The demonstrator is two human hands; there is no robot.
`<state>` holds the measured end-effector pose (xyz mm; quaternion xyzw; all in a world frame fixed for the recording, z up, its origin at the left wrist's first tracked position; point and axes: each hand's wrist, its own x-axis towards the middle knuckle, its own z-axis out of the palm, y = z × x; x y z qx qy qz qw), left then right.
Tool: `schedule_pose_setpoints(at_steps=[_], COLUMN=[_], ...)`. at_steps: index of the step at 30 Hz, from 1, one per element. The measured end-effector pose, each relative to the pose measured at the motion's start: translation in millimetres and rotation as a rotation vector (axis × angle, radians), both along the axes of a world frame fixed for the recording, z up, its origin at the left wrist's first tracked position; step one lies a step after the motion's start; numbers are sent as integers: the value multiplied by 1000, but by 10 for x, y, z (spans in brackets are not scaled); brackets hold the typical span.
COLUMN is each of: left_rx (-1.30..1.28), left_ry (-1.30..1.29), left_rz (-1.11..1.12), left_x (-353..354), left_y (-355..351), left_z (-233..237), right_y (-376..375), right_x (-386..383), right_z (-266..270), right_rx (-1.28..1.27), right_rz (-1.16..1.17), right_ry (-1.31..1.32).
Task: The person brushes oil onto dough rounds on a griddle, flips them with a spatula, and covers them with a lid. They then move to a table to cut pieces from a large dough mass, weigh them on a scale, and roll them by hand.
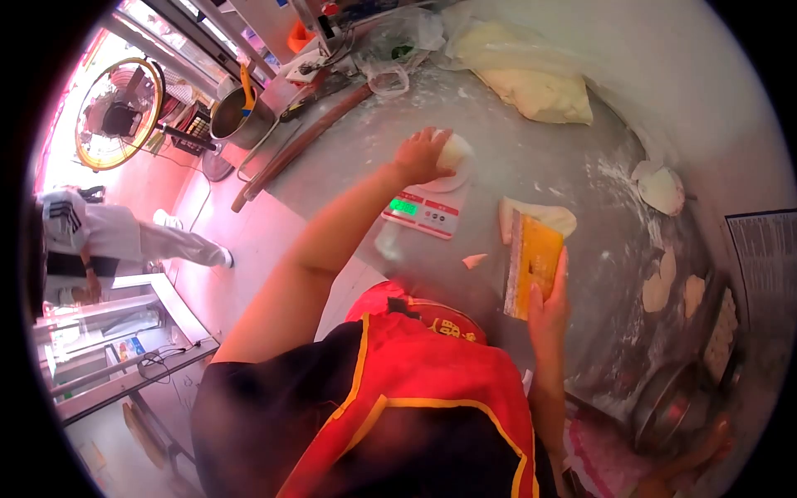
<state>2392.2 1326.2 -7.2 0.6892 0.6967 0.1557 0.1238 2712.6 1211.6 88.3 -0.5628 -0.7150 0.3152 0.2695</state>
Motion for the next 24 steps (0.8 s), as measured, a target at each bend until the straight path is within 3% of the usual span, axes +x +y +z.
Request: schedule_pose_setpoints(at_steps=[3, 6, 9, 12, 15, 17, 18, 20, 24], left_rx=[-61, -59, 219, 471, 95, -64, -152, -231, -223], left_ry=[55, -139, -90, 156, -54, -326, -308, -275, -209], left_rz=[50, 32, 112, 197, -60, -314, -353, -354, -215], left_x=[86, -53, -90, 47, 456, 838, 1034, 1324, 1573], left_y=[119, 366, 753, 926, 855, 507, 359, 157, 25], left_z=[-46, -111, -105, 132, 64, -155, -223, -294, -296], right_y=[-20, -38, -25, 99, 251, 357, 408, 484, 565], right_x=[40, 110, 95, 74, 64, 52, 35, -8, 25], right_z=[54, 49, 163, 162, 89, -70, -113, -137, -273], right_rx=[-48, 10, 7, 92, 20, 27, 18, -58, 58], right_rz=[-50, -66, -110, -106, -138, -109, -88, -19, 43], right_ry=[5, -74, -133, -170, -220, -303, -353, -499, -512])
